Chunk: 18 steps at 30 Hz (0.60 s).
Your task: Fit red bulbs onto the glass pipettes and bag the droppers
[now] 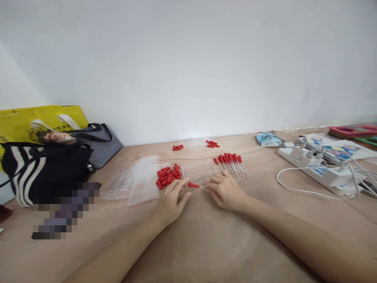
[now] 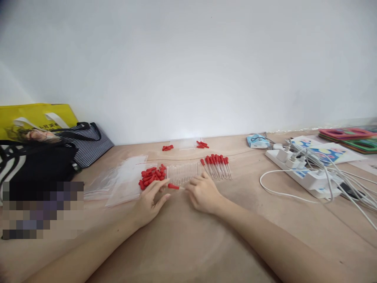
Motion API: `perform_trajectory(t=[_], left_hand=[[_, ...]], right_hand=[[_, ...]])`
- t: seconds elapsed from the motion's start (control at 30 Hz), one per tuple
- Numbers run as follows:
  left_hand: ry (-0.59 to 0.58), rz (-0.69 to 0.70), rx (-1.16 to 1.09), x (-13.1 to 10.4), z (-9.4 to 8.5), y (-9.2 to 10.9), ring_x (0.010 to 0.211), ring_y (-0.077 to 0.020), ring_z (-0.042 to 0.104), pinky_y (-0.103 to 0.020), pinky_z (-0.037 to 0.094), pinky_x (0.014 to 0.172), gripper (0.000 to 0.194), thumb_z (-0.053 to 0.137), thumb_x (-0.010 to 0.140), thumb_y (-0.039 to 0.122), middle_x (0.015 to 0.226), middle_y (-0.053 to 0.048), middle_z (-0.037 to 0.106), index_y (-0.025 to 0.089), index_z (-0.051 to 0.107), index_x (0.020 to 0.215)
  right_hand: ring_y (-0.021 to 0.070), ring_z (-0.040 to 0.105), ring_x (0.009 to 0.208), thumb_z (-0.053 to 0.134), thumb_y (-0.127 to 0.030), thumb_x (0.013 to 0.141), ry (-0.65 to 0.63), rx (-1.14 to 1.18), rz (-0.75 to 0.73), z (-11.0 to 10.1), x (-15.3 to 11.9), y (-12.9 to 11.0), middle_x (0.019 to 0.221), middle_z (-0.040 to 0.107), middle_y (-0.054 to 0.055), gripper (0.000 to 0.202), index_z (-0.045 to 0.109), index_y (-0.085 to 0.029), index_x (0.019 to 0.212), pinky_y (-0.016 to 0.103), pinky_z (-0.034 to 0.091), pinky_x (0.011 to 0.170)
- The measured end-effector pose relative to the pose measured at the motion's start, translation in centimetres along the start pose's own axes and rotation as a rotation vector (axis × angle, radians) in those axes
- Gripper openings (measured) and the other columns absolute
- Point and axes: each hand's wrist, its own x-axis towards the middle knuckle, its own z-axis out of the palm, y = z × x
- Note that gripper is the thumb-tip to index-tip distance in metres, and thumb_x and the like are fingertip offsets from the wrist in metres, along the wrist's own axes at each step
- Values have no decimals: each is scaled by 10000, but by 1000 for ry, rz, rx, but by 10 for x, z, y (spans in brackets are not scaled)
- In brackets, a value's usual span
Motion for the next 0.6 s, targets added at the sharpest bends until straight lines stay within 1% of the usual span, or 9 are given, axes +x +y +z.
perform_trajectory(t=[0.07,0.13,0.17,0.23,0.3,0.4,0.6], left_hand=[[19,-69,2,0,-1,0,801,-167,518,-327,441,754,388,492,806,224,957,-53,526,199,399,1182],[-20,-75,8,0,-2,1,801,-169,520,-328,449,746,354,499,793,212,951,-49,516,200,426,1139],[-51,-65,12,0,-2,2,811,-173,524,-327,451,745,324,498,792,210,955,-49,515,201,448,1112],[-96,-43,17,1,-3,4,830,-179,533,-323,457,738,274,496,790,209,968,-48,515,205,485,1064],[-109,-42,17,1,-4,5,832,-180,542,-316,462,727,236,501,785,208,964,-45,517,205,513,1020],[-123,-53,23,1,-5,6,807,-176,548,-312,464,711,175,506,780,205,928,-42,519,199,548,949],[-135,-38,31,2,-5,6,797,-175,539,-321,452,726,113,503,778,196,900,-42,523,188,573,867]], right_hand=[[164,520,770,408,-213,817,22,-8,224,0,4,15,799,626,50,219,623,-178,831,293,253,687],[171,543,800,386,-213,819,26,-16,449,0,10,31,872,641,63,249,622,-173,887,279,281,681],[181,549,809,380,-218,818,13,-42,537,1,14,38,880,644,67,256,620,-174,898,281,289,682],[205,557,818,378,-226,815,-25,-100,665,3,21,47,875,647,80,260,610,-172,917,295,296,694],[224,561,829,377,-233,815,-60,-145,745,6,26,52,858,645,97,257,591,-157,936,314,295,718],[235,565,840,381,-240,814,-80,-172,805,11,30,53,842,642,112,248,566,-135,942,337,282,765],[231,571,835,391,-268,807,-84,-161,830,14,31,55,832,649,100,231,580,-149,868,349,270,787]])
